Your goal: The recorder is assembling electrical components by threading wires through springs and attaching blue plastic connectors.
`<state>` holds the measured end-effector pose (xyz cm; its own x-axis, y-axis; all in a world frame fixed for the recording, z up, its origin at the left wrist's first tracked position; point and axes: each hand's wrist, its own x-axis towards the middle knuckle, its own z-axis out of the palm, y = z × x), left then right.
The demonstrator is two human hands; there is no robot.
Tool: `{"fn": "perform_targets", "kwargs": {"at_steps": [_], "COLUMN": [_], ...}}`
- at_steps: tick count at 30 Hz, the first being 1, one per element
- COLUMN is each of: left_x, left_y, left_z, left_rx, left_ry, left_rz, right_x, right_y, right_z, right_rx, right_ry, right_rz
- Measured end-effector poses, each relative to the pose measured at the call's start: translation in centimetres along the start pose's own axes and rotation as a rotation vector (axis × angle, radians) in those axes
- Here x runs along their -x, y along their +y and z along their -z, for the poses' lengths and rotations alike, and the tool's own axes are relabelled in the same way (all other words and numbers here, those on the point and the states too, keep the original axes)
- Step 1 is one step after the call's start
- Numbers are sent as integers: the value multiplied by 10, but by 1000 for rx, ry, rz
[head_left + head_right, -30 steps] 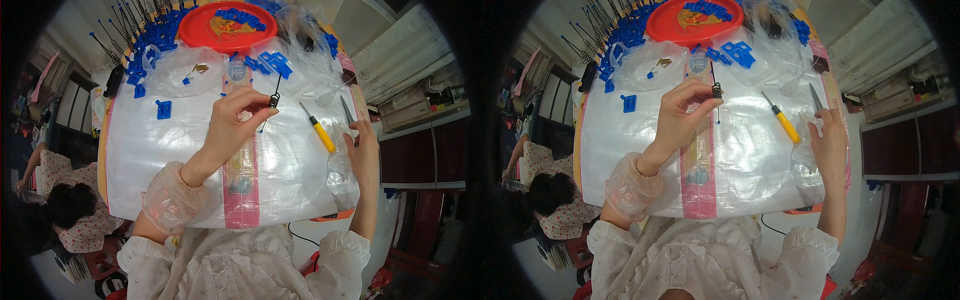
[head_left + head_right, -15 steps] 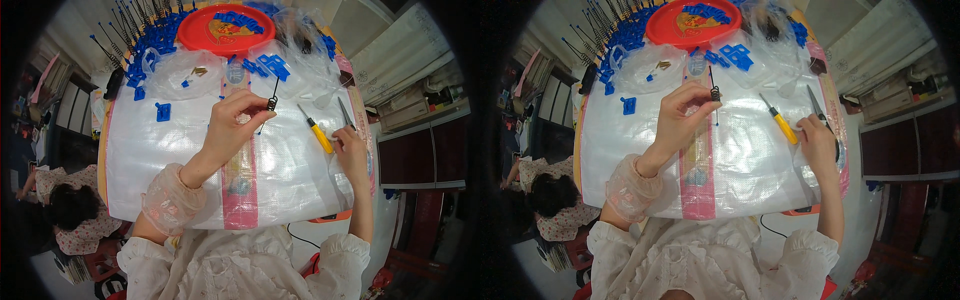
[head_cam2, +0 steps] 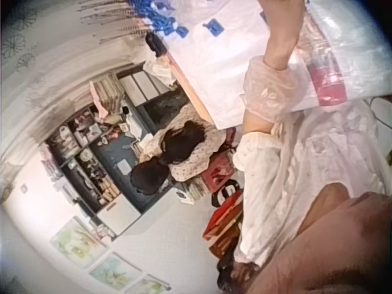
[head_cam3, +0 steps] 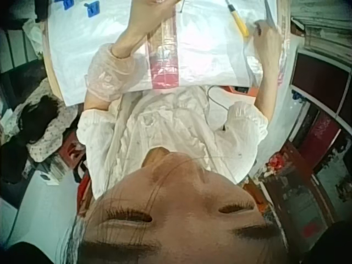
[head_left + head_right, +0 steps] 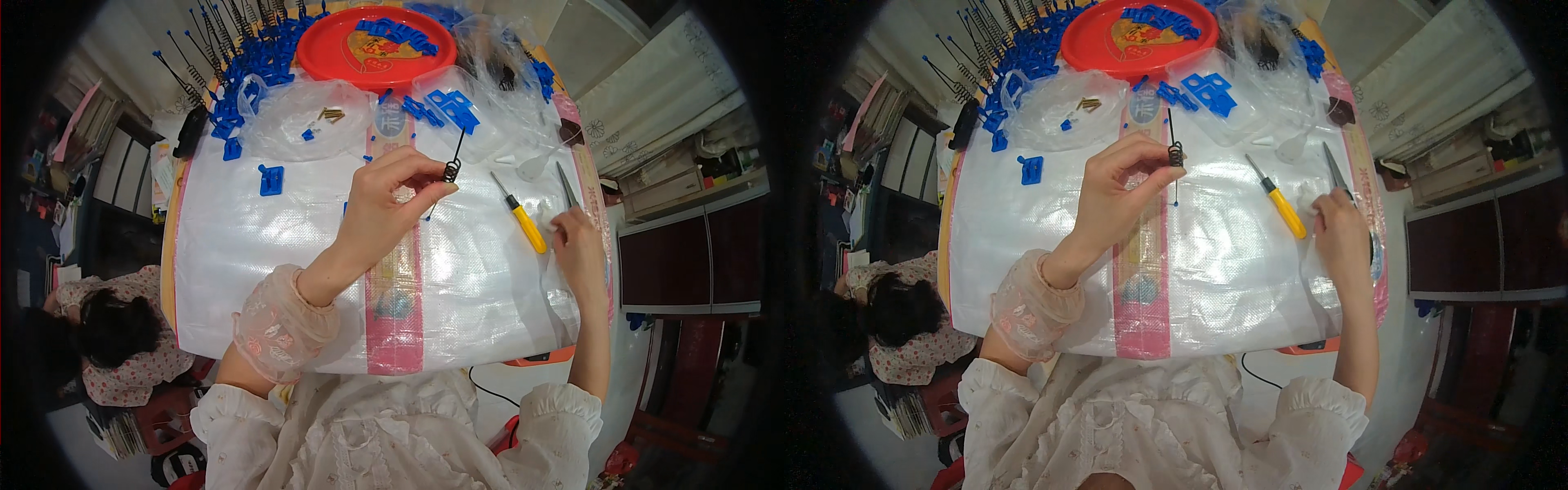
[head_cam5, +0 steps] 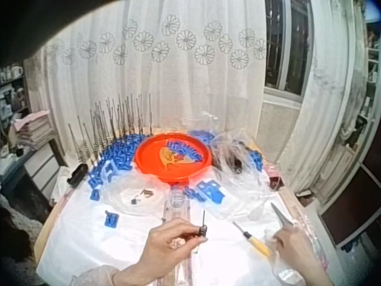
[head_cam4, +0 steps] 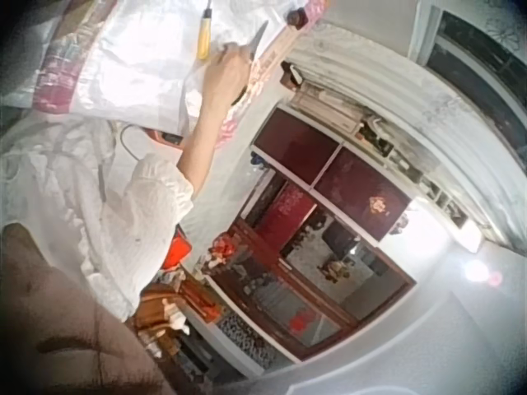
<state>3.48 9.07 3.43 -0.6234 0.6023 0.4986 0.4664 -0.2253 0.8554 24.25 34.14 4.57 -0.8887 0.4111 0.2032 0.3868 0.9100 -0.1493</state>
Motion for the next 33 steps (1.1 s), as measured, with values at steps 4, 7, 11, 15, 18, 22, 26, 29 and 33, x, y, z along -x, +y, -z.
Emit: {"fn": "perform_targets", "kwargs": {"at_steps": [4, 7, 11, 15, 18, 22, 26, 29, 33], "left_x": [0, 0, 3, -1, 0, 1, 1, 1, 0], "left_y": [1, 1, 0, 2, 0, 0, 0, -1, 1], "left_z": [-2, -1, 2, -3, -1, 2, 1, 2, 5], "left_rx": [16, 2, -16, 20, 2, 2, 3, 5, -30], "left_ry": [1, -1, 8, -9, -4, 8, 8, 12, -28], "left_rz": [-4, -7, -11, -26, -38, -42, -64, -61, -77], "right_x": [8, 6, -12, -34, -49, -54, -51, -49, -49], "right_y": [-7, -30, -72, -107, -119, -126, -129, -131, -128], "right_z": [10, 37, 35, 15, -7, -28, -33, -36, -41], "right_rx": [-52, -119, -475, -654, -658, -773, -764, -724, -713], "right_ry": [-49, -4, -15, -27, -114, -77, -27, 17, 58], "right_rz": [-5, 25, 159, 222, 311, 269, 287, 340, 378]}}
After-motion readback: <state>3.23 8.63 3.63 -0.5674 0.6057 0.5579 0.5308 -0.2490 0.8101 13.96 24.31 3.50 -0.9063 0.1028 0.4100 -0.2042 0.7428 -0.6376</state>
